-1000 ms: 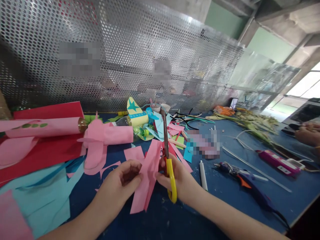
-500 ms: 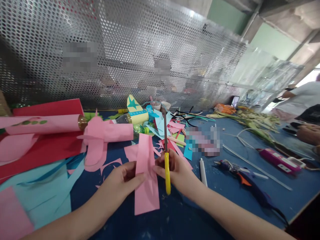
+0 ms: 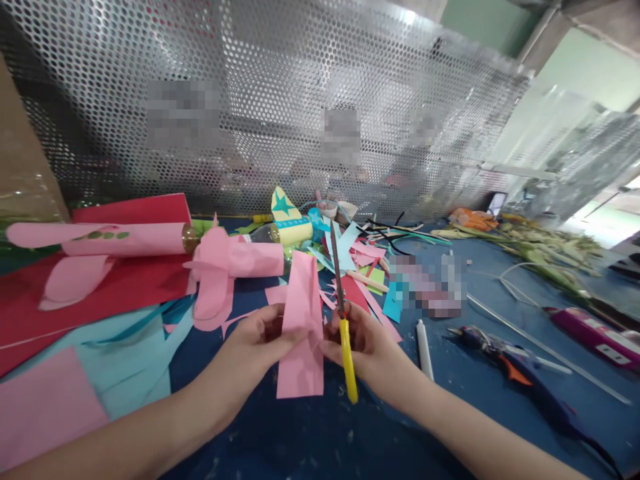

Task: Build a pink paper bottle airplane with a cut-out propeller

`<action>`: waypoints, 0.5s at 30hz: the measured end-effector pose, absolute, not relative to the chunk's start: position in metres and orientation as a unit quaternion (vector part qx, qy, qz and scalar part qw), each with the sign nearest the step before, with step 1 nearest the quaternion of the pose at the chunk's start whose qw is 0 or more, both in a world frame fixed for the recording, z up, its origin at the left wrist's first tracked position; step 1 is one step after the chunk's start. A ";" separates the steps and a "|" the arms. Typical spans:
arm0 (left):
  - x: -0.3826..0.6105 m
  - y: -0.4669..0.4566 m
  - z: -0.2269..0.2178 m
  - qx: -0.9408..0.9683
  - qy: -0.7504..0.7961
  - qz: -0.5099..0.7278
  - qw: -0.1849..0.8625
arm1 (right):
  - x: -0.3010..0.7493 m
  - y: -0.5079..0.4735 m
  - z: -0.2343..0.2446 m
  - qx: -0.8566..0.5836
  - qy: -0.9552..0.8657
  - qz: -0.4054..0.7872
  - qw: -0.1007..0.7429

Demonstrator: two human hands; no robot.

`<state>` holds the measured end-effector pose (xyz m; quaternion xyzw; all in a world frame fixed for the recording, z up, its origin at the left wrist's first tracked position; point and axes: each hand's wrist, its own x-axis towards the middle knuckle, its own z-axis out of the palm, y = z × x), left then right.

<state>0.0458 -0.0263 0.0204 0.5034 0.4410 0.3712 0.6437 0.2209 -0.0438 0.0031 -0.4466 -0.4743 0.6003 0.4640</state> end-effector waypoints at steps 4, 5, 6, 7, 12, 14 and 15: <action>0.044 -0.026 0.021 0.519 0.455 0.337 0.640 | 0.222 -0.043 0.004 -0.456 -0.463 0.586 0.483; 0.043 -0.026 0.021 0.532 0.460 0.323 0.633 | 0.222 -0.042 0.005 -0.461 -0.461 0.581 0.487; 0.042 -0.025 0.022 0.547 0.462 0.308 0.626 | 0.222 -0.042 0.006 -0.465 -0.461 0.575 0.491; 0.041 -0.024 0.023 0.562 0.462 0.296 0.619 | 0.222 -0.042 0.007 -0.468 -0.462 0.572 0.491; 0.038 -0.015 0.039 0.551 0.481 0.361 0.579 | 0.225 -0.051 0.007 -0.402 -0.436 0.657 0.465; 0.035 -0.011 0.047 0.523 0.487 0.418 0.561 | 0.228 -0.059 0.002 -0.348 -0.425 0.707 0.446; 0.033 -0.009 0.051 0.518 0.484 0.440 0.551 | 0.231 -0.064 -0.001 -0.340 -0.439 0.714 0.426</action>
